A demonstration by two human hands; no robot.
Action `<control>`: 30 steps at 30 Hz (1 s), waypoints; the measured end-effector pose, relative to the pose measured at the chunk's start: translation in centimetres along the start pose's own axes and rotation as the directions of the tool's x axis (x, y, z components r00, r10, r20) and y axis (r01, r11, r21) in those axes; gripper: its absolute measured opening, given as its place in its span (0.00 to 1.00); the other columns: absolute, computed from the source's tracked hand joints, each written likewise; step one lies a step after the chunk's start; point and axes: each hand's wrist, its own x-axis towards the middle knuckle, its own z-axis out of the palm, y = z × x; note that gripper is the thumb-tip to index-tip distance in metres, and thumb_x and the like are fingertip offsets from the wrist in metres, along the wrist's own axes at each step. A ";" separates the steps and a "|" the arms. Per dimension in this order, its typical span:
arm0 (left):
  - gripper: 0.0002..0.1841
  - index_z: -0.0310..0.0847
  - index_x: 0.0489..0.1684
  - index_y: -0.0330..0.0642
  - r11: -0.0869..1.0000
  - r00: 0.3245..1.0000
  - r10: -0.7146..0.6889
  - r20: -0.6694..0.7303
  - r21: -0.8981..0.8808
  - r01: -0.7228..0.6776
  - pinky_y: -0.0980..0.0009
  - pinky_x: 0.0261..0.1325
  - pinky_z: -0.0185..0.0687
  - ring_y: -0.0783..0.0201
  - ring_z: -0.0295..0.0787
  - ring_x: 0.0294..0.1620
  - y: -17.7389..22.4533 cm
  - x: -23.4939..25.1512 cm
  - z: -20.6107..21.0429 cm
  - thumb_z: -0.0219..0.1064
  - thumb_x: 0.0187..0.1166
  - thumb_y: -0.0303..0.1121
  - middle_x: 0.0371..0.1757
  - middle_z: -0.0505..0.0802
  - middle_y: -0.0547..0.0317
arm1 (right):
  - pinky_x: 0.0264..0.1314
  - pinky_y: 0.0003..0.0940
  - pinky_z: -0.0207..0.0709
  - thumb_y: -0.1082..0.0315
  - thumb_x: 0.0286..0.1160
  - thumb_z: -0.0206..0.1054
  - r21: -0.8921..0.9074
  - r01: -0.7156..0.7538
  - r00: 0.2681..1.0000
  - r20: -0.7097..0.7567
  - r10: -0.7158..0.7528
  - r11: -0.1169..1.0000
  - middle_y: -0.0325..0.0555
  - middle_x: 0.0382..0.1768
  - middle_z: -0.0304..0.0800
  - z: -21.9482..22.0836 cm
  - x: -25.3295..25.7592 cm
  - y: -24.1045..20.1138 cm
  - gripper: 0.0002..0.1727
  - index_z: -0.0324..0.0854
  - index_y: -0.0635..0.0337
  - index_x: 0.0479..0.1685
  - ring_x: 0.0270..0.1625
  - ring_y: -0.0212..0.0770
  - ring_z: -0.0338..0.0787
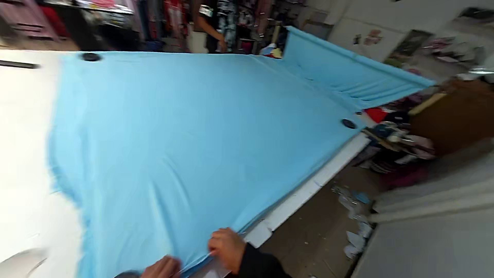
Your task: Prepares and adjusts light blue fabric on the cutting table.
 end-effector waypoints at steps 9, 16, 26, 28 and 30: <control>0.49 0.79 0.77 0.63 0.899 0.915 -0.388 -0.110 0.175 0.403 0.32 0.72 0.72 0.38 0.75 0.79 -6.7 -7.4 -3.9 0.87 0.46 0.64 0.81 0.79 0.49 | 0.65 0.61 0.79 0.57 0.78 0.71 -0.153 -0.097 0.983 0.140 0.119 0.983 0.55 0.53 0.90 2.0 2.2 -3.9 0.16 0.87 0.56 0.56 0.62 0.60 0.87; 0.63 0.65 0.88 0.68 0.880 0.882 -0.436 0.178 0.292 0.376 0.41 0.72 0.76 0.45 0.66 0.85 -7.3 -6.9 -5.0 0.89 0.35 0.68 0.87 0.71 0.57 | 0.62 0.57 0.80 0.66 0.74 0.71 -0.225 0.092 0.996 0.032 -0.087 0.970 0.51 0.64 0.86 5.5 5.2 -7.9 0.24 0.85 0.41 0.72 0.64 0.57 0.85; 0.66 0.71 0.81 0.59 0.897 0.895 -0.428 0.126 0.182 0.403 0.45 0.70 0.81 0.42 0.73 0.77 -8.7 -7.2 -5.7 0.94 0.21 0.61 0.81 0.75 0.50 | 0.63 0.53 0.78 0.63 0.88 0.57 -0.141 0.118 0.983 0.154 -0.096 0.983 0.52 0.50 0.91 6.4 6.7 -10.4 0.14 0.88 0.58 0.52 0.59 0.53 0.89; 0.65 0.75 0.78 0.55 0.911 0.914 -0.406 -0.018 0.076 0.406 0.45 0.73 0.78 0.41 0.77 0.73 -10.0 -8.9 -5.6 0.93 0.18 0.62 0.77 0.79 0.47 | 0.62 0.52 0.80 0.63 0.88 0.57 -0.033 0.129 0.981 0.148 -0.122 0.991 0.51 0.49 0.91 6.5 6.5 -10.4 0.14 0.88 0.58 0.51 0.58 0.52 0.89; 0.64 0.79 0.74 0.49 0.920 0.904 -0.388 -0.182 -0.016 0.392 0.43 0.71 0.79 0.40 0.81 0.70 -11.2 -10.8 -5.6 0.93 0.16 0.62 0.72 0.83 0.43 | 0.62 0.52 0.80 0.62 0.88 0.57 -0.001 0.153 0.975 0.163 -0.150 0.988 0.51 0.48 0.91 7.0 6.5 -10.4 0.14 0.87 0.57 0.52 0.58 0.52 0.89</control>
